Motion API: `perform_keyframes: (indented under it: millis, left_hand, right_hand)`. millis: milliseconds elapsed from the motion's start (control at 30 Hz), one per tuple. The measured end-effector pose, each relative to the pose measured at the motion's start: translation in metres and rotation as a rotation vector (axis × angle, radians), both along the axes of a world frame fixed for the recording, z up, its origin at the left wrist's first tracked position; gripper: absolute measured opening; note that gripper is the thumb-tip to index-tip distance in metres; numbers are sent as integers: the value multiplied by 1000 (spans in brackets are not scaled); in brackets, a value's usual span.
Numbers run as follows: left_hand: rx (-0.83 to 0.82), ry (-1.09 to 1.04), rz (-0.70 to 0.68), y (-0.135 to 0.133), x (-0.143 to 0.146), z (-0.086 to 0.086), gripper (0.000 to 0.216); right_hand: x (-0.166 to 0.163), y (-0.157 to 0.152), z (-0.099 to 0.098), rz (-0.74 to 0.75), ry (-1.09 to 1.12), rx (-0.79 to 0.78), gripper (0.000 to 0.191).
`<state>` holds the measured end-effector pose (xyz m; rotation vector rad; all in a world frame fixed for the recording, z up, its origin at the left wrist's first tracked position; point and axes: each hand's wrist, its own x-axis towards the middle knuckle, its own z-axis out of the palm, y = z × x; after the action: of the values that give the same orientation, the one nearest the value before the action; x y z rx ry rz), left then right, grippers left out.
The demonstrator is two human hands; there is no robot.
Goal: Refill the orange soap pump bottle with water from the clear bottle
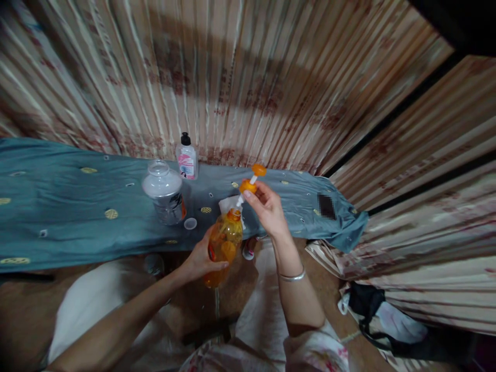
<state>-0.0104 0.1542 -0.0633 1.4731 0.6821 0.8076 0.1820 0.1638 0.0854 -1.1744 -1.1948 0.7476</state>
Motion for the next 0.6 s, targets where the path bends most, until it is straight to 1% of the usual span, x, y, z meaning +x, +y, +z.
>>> perform_keyframes:
  millis: [100, 233, 400, 500, 600]
  left_hand:
    - [20, 26, 30, 1, -1, -2, 113]
    - [9, 38, 23, 4, -2, -2, 111]
    - [-46, 35, 30, 5, 0, -10, 113]
    - [-80, -7, 27, 5, 2, -14, 113]
    - [-104, -65, 25, 4, 5, -14, 113]
  right_hand:
    - [12, 3, 18, -48, -35, 107, 40]
    - [32, 5, 46, -122, -91, 257, 40]
    - [43, 4, 77, -189, -99, 366, 37]
    - [43, 2, 89, -215, -64, 394, 28]
    - [44, 6, 91, -214, -46, 407, 19]
